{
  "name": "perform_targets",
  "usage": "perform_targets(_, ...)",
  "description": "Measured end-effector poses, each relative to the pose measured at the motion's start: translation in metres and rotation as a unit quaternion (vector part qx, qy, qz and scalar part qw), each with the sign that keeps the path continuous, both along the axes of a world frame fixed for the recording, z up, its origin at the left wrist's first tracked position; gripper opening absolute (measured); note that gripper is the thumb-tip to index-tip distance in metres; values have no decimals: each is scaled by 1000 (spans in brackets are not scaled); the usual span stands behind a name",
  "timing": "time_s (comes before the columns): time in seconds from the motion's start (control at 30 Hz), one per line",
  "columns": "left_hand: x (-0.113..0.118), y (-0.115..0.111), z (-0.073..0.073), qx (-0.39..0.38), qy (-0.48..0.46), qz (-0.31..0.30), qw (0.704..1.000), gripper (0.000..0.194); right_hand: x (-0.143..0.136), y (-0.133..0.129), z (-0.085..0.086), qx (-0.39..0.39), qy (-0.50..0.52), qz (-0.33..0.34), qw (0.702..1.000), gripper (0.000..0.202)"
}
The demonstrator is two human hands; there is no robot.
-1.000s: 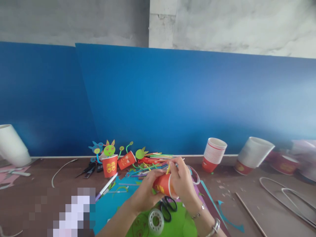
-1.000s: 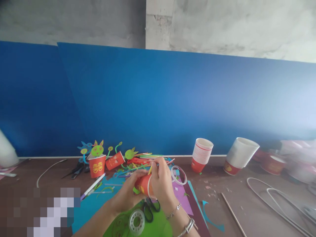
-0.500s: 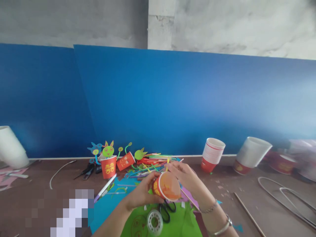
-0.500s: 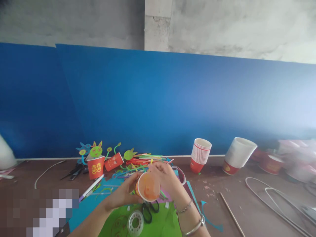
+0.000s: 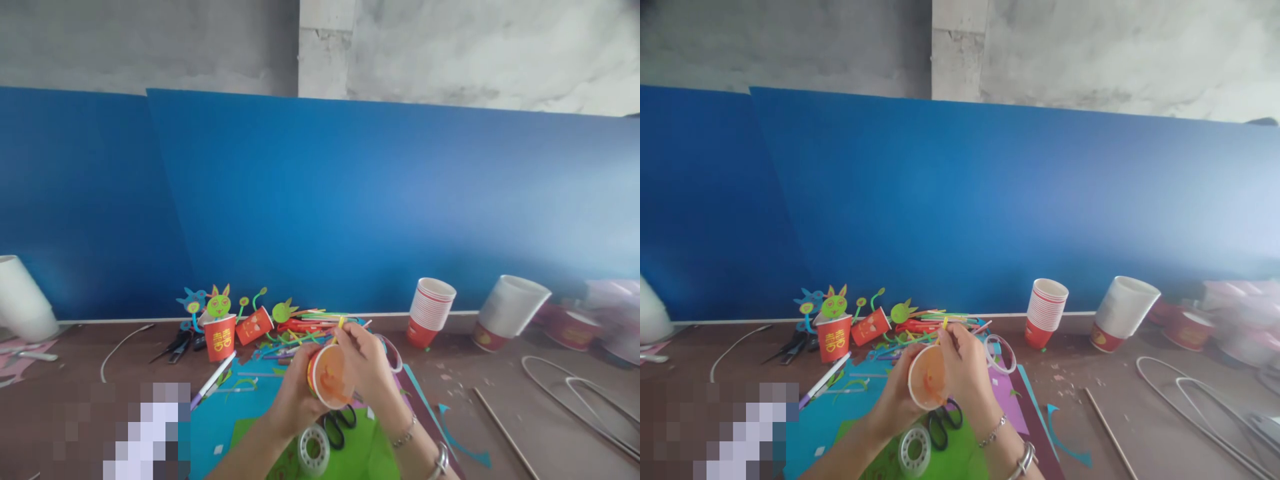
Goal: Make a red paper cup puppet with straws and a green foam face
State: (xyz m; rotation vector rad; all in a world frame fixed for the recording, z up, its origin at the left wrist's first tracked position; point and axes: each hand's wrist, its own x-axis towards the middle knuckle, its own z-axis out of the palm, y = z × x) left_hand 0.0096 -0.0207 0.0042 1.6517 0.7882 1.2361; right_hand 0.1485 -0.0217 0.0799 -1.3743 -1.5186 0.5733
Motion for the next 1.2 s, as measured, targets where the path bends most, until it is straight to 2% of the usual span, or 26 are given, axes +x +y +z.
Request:
perform_targets(0.1,-4,2,-2,57,37,8,998,80,-1,-4,2,49,-61,-39,996,30)
perform_targets(0.27,-6,2,-1,62,57,3,996,80,-4,-6,3,128,-88,-69,985,29)
perform_targets(0.4,-10,3,8,26,8,-17,999,68,5,-7,12,92,-62,7,994,22)
perform_targets(0.5,-14,7,15,-22,-39,-25,999,61,17,-11,24,98,-51,21,994,22)
perform_targets(0.57,-16,9,18,-52,-58,-39,996,60,23,-15,30,112,-89,88,986,15)
perform_targets(0.63,-18,10,19,-81,-75,-79,991,62,23,-18,33,102,-128,173,971,12)
perform_targets(0.73,-18,9,22,-108,-87,-117,983,60,16,-22,33,60,-146,221,962,16)
perform_targets(0.87,-16,4,29,-103,-76,-113,985,58,6,-20,28,12,-104,198,975,11)
perform_targets(1.0,-15,1,31,-98,-61,-98,988,60,1,-15,21,-26,-38,145,988,17)
perform_targets(1.2,-23,4,30,-81,-9,-91,992,57,10,-8,17,-26,-55,127,990,12)
